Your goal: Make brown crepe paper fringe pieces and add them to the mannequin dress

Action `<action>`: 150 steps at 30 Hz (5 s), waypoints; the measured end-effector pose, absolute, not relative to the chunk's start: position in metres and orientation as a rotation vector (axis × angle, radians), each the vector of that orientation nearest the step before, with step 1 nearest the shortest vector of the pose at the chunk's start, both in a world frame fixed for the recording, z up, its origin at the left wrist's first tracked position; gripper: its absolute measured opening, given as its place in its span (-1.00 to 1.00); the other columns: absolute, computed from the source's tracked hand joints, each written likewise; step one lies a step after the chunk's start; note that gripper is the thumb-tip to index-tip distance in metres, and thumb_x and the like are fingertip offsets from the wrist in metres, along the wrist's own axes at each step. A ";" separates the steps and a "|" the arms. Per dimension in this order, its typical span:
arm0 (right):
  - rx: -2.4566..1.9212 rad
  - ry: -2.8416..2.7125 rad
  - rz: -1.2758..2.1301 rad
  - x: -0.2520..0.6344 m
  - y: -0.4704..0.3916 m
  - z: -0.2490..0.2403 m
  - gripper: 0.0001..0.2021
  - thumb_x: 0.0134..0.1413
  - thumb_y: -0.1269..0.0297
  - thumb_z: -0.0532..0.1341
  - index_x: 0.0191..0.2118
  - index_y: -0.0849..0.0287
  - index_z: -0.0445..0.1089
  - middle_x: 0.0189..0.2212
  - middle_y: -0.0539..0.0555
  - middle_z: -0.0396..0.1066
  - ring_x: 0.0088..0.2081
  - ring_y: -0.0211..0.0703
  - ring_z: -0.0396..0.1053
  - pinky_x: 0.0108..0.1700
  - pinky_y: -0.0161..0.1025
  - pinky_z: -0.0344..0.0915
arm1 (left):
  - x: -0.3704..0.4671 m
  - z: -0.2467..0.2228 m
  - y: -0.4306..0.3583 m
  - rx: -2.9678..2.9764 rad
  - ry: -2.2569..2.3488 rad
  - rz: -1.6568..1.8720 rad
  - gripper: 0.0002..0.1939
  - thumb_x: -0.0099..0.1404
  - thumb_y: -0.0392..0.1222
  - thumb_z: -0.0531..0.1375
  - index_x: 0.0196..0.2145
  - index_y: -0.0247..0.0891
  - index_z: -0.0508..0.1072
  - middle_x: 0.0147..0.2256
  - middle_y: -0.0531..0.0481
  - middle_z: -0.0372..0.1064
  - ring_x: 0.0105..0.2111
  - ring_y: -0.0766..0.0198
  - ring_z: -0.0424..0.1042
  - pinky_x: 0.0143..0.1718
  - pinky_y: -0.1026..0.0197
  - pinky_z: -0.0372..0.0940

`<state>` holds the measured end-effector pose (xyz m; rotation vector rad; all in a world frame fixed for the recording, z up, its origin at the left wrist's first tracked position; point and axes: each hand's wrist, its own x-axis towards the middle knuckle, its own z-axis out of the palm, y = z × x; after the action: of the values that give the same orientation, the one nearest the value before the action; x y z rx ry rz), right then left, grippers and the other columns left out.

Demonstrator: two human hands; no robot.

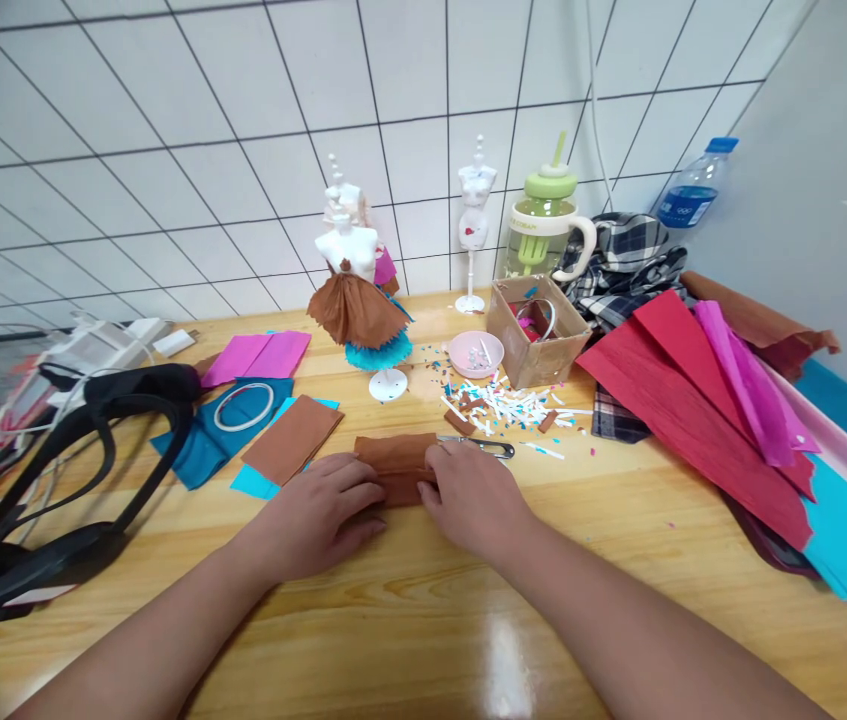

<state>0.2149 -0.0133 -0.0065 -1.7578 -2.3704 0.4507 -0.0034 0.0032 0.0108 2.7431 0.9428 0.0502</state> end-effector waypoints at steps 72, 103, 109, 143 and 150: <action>-1.410 -1.857 0.953 0.230 -0.008 -0.001 -0.68 -0.02 0.41 0.23 -0.08 0.07 0.40 -0.31 -0.02 0.47 -0.32 -0.23 0.37 -0.25 -0.28 0.26 | -0.016 -0.001 0.016 2.409 1.162 0.631 -0.90 0.24 -0.15 0.22 -0.37 -0.19 0.51 -0.42 0.03 0.49 -0.34 0.25 0.42 -0.15 0.14 0.17; -1.165 -1.865 0.728 0.216 -0.021 0.006 -0.70 0.17 0.21 0.09 -0.05 0.18 0.39 -0.16 0.13 0.45 -0.20 -0.12 0.36 -0.18 -0.17 0.28 | 0.010 -0.007 -0.004 0.958 1.026 0.768 -0.61 0.11 0.07 0.30 -0.34 -0.38 0.56 -0.39 -0.13 0.53 -0.42 0.24 0.44 -0.41 0.29 0.24; -1.405 -1.809 1.092 0.209 -0.017 0.004 -0.86 0.02 0.25 0.22 -0.32 0.17 0.47 -0.50 -0.02 0.45 -0.47 -0.27 0.30 -0.44 -0.32 0.19 | 0.012 -0.010 -0.007 1.197 1.034 0.622 -0.61 0.14 0.12 0.25 -0.40 -0.32 0.57 -0.45 -0.04 0.51 -0.47 0.29 0.37 -0.40 0.27 0.20; -1.339 -1.559 1.375 0.212 -0.014 -0.001 -0.79 -0.05 0.22 0.27 -0.25 0.16 0.47 -0.39 0.03 0.50 -0.42 -0.23 0.40 -0.46 -0.33 0.31 | 0.017 0.000 -0.006 1.227 1.009 0.686 -0.63 0.05 -0.03 0.35 -0.20 -0.26 0.56 -0.23 -0.07 0.57 -0.13 0.01 0.50 -0.08 0.05 0.34; -1.358 -1.575 1.447 0.217 -0.011 -0.008 -0.86 -0.09 0.31 0.29 -0.33 0.17 0.50 -0.53 -0.03 0.44 -0.51 -0.29 0.34 -0.45 -0.34 0.30 | 0.013 0.001 -0.004 1.217 0.995 0.691 -0.60 0.07 -0.05 0.35 -0.14 -0.26 0.54 -0.20 -0.08 0.56 -0.10 0.01 0.49 -0.07 0.06 0.34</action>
<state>0.2170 -0.0106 -0.0080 -1.3581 -1.5752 1.4468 0.0129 -0.0044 0.0015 1.2173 0.9954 0.6909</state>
